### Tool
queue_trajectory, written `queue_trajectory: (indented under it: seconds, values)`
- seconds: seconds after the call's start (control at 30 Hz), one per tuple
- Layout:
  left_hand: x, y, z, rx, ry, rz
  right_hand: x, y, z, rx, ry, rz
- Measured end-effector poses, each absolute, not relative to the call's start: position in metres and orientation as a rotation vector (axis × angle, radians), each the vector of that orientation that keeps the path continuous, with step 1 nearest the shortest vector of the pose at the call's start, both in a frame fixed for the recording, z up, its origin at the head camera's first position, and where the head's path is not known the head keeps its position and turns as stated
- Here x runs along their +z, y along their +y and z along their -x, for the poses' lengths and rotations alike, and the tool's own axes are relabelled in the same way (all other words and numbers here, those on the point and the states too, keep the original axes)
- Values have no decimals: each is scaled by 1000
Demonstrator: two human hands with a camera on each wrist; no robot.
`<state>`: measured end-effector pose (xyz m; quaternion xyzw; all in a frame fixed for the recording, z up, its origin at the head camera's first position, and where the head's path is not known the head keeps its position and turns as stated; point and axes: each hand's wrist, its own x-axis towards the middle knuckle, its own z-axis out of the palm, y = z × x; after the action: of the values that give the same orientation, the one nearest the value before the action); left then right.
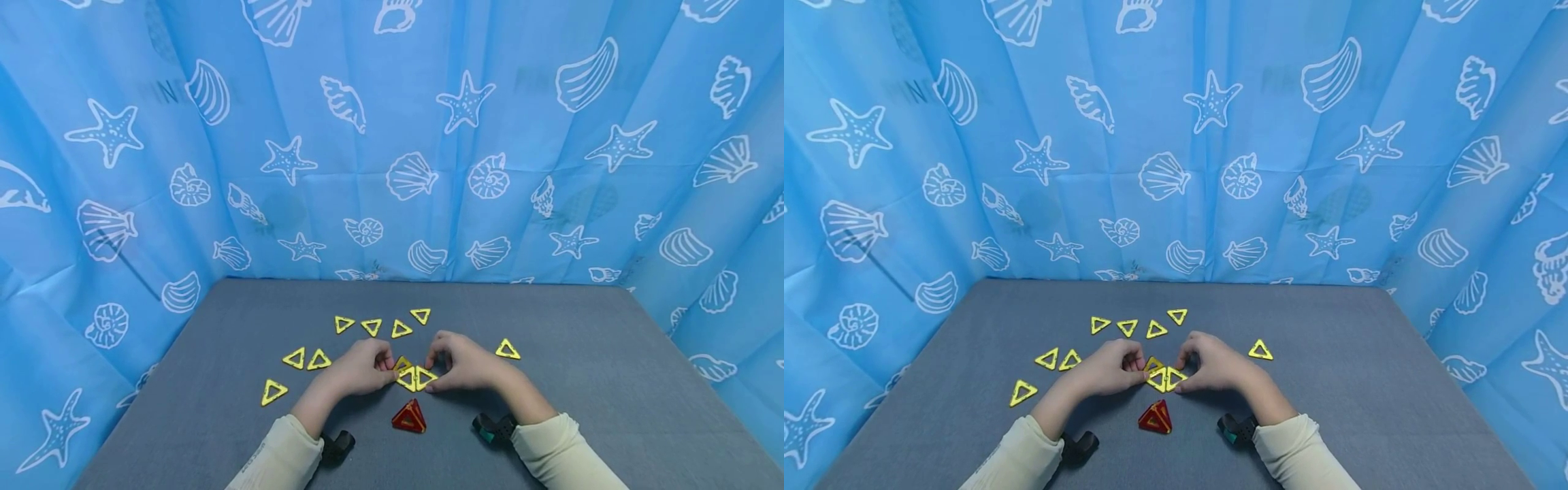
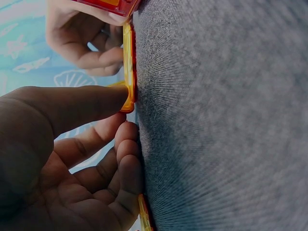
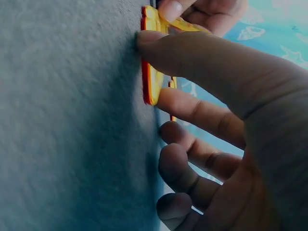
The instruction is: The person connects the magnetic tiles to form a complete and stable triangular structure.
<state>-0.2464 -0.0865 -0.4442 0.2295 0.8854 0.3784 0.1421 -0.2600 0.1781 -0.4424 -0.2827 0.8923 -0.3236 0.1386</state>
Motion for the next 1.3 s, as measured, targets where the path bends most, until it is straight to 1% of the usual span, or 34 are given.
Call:
queue_trajectory:
  seconds: [0.43, 0.67, 1.17, 1.3]
  values:
    - [-442, -86, 246, 1100, 2537, -654, -438, 183, 260, -961, 2539, 819]
    - [-444, -87, 248, 1094, 2535, -662, -438, 184, 261, -1030, 2515, 888]
    - [-447, -88, 249, 1087, 2508, -694, -441, 170, 259, -1165, 2438, 972]
    - [-446, -88, 248, 1090, 2495, -704, -441, 168, 259, -1161, 2447, 955]
